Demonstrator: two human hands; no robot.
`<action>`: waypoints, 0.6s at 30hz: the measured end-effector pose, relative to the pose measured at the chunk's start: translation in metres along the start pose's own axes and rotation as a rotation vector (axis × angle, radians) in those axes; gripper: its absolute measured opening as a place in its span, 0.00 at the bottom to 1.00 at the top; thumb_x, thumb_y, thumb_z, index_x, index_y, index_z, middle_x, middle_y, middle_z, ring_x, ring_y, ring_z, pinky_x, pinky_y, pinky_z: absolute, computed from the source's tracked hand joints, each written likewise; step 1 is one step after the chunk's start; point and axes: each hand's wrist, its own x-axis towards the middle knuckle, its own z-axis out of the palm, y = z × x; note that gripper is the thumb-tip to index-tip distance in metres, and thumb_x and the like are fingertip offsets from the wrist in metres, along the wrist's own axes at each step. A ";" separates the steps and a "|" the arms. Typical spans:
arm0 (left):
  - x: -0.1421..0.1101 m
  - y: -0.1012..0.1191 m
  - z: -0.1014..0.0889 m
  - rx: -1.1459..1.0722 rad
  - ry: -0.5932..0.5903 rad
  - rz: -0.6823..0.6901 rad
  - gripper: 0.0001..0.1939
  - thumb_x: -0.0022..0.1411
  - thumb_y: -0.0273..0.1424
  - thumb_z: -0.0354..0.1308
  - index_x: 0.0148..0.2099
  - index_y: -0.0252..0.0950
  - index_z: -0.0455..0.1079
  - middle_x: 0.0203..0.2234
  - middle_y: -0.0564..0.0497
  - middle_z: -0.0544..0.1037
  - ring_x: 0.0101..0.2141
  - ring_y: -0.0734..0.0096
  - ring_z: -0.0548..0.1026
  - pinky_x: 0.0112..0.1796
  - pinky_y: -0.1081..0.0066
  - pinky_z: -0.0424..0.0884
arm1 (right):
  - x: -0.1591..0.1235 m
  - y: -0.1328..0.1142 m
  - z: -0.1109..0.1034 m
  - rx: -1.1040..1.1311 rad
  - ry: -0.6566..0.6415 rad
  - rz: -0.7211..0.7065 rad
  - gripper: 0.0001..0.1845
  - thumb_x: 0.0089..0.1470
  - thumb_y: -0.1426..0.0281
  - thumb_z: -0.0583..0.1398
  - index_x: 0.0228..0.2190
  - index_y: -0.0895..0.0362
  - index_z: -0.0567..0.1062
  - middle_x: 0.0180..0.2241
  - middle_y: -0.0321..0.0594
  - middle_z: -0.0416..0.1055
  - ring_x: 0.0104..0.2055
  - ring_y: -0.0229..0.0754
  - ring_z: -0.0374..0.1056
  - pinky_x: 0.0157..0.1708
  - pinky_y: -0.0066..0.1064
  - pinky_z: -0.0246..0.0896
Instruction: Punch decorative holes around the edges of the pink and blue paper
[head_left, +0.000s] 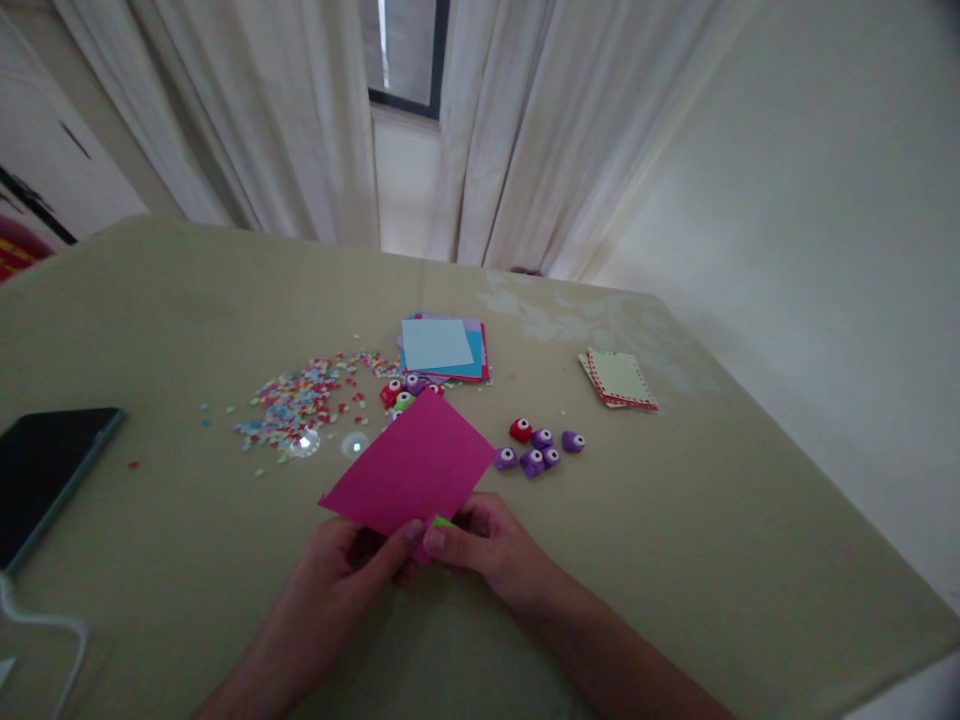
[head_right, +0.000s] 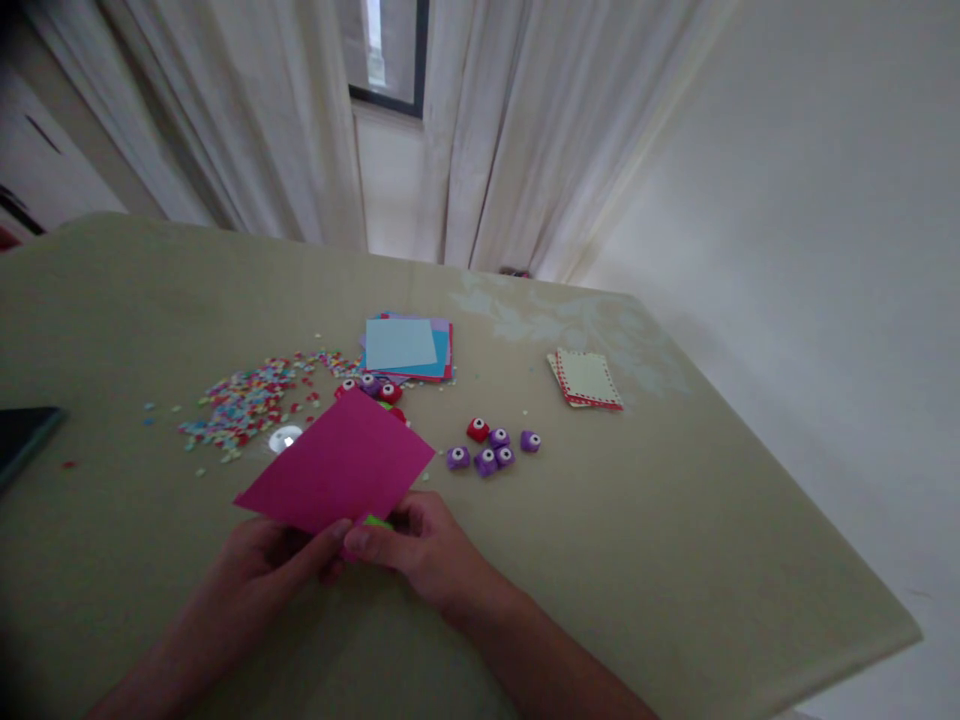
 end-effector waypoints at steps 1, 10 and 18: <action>0.000 0.000 0.000 -0.004 -0.004 -0.002 0.18 0.60 0.47 0.67 0.28 0.37 0.79 0.20 0.50 0.82 0.23 0.64 0.80 0.25 0.73 0.74 | 0.000 0.001 0.000 -0.002 -0.004 -0.001 0.18 0.53 0.57 0.73 0.34 0.60 0.82 0.33 0.40 0.77 0.36 0.42 0.73 0.43 0.33 0.66; -0.001 -0.002 -0.001 0.000 -0.017 -0.026 0.15 0.56 0.44 0.70 0.26 0.39 0.77 0.19 0.52 0.81 0.24 0.63 0.80 0.25 0.73 0.73 | -0.002 -0.002 0.004 -0.015 0.006 0.007 0.19 0.51 0.57 0.74 0.38 0.57 0.83 0.34 0.40 0.79 0.38 0.44 0.74 0.45 0.34 0.68; -0.004 -0.005 -0.002 0.066 0.096 0.000 0.20 0.59 0.50 0.67 0.28 0.39 0.79 0.21 0.51 0.82 0.25 0.61 0.80 0.27 0.71 0.73 | -0.006 0.001 0.005 -0.133 0.029 0.013 0.24 0.50 0.53 0.74 0.39 0.59 0.82 0.35 0.40 0.77 0.36 0.42 0.71 0.42 0.33 0.65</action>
